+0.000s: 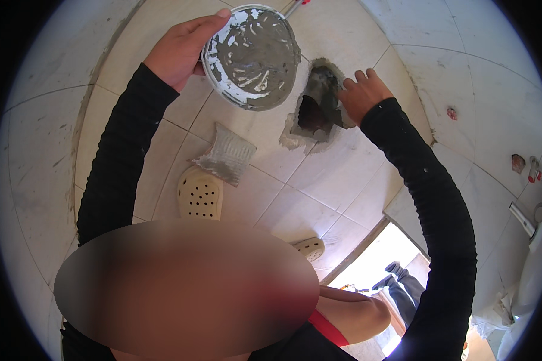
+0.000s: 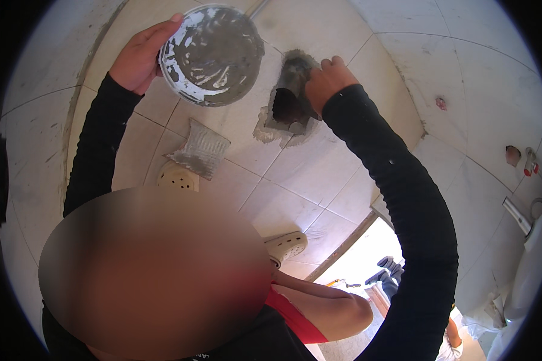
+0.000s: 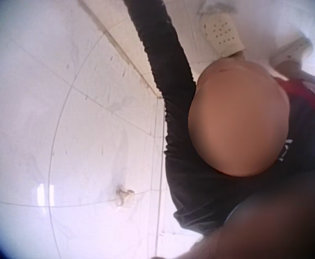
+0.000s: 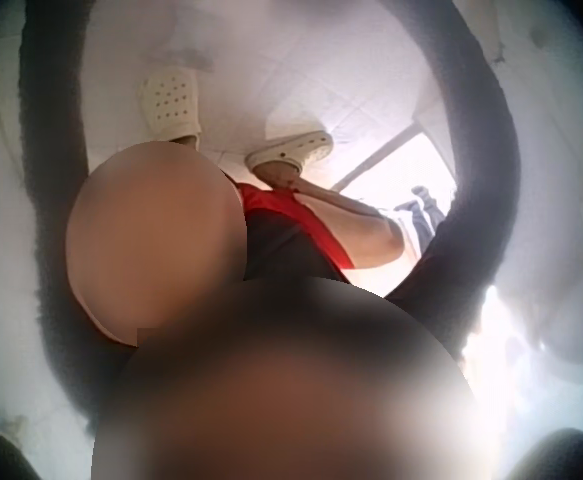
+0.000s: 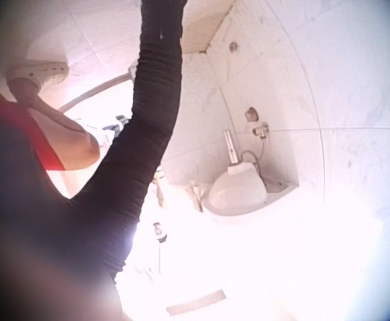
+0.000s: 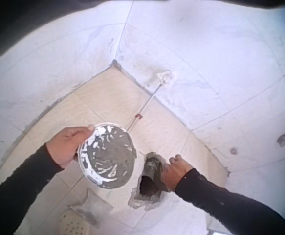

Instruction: The person kneels on a tiled floor and uses a trowel to scoop cement from a metal bowl, applying it into a square hole in the floor. They repeatedly smooth the cement around the hole and then place a white tile into the opening, pressing it down to fit.

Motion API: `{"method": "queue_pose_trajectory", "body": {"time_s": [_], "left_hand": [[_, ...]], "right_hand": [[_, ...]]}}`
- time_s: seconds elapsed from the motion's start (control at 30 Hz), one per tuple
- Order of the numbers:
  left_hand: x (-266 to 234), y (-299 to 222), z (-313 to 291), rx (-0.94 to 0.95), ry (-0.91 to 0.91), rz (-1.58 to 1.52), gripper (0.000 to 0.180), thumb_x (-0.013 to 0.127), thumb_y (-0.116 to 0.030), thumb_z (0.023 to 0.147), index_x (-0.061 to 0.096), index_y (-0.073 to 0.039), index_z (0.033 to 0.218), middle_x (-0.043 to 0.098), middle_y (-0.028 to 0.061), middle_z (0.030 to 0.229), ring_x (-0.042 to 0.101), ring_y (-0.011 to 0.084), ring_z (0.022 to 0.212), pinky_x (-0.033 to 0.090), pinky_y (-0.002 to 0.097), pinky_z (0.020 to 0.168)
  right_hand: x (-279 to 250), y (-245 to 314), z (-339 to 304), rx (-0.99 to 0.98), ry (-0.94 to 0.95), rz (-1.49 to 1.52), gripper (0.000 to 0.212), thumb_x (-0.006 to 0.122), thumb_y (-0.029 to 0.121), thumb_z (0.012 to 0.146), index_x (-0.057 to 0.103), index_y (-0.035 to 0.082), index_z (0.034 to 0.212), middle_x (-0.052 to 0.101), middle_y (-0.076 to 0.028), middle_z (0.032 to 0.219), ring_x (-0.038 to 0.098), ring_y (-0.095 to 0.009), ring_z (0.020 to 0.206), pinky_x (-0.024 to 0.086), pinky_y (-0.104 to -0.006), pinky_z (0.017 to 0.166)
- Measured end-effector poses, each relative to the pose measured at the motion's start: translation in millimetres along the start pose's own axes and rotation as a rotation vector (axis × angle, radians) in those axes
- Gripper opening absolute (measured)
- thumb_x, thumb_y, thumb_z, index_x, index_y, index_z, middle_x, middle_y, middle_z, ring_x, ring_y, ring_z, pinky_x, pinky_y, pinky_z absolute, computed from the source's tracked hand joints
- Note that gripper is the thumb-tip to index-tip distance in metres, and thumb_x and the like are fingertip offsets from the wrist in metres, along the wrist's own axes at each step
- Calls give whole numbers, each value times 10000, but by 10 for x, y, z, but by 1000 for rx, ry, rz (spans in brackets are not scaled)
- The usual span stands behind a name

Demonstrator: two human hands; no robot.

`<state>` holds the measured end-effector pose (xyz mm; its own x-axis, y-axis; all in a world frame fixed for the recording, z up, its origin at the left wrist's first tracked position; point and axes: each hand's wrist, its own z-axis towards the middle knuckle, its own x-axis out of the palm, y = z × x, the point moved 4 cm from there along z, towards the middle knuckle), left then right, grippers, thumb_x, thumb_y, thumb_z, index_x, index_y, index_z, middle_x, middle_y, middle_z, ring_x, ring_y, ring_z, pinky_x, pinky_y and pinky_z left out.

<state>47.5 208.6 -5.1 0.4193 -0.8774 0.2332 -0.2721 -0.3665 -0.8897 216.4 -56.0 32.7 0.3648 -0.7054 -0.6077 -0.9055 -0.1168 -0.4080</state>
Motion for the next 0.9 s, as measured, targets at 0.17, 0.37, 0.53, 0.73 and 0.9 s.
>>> {"method": "queue_pose_trajectory", "body": {"time_s": [0.17, 0.37, 0.53, 0.73, 0.9], "left_hand": [[1, -15, -17, -17, -15, -13, 467, 629, -484, 1023, 697, -69, 1227, 753, -4, 933, 706, 56, 749, 595, 253, 677], [15, -31, -12, 0, 6, -10, 476, 632, -493, 1019, 697, -72, 1230, 751, -9, 927, 709, 59, 753, 600, 257, 688], [-15, -106, -79, 27, -23, 14, 484, 632, -499, 1017, 697, -71, 1233, 743, -15, 912, 706, 58, 755, 602, 258, 695], [91, -97, -62, -6, 6, 38, 506, 627, -507, 1018, 693, -59, 1244, 735, -14, 906, 691, 53, 742, 585, 253, 664], [146, -126, -101, -4, -73, 38, 506, 619, -507, 1022, 694, -56, 1237, 724, -22, 887, 663, 43, 705, 550, 236, 625]], "right_hand": [[92, 18, -343, -11, -80, 38, 163, 618, 153, 915, 727, 143, 1037, 674, -36, 1039, 613, -229, 1051, 458, -378, 908], [298, 124, -752, 27, -247, 104, 261, 619, 113, 879, 651, 115, 1138, 617, -44, 1032, 581, -242, 1017, 444, -382, 906], [388, 100, -1021, 55, -393, 123, 280, 644, 122, 853, 662, 86, 1130, 610, -61, 1017, 567, -269, 954, 443, -408, 851], [752, 74, -1392, 100, -426, 325, 353, 666, 106, 853, 678, 118, 1206, 654, -54, 1120, 592, -276, 1032, 457, -428, 928], [1071, -104, -1657, 416, -420, 796, 360, 744, 143, 871, 685, 145, 1226, 682, -71, 1170, 638, -309, 1075, 496, -421, 928]]}}
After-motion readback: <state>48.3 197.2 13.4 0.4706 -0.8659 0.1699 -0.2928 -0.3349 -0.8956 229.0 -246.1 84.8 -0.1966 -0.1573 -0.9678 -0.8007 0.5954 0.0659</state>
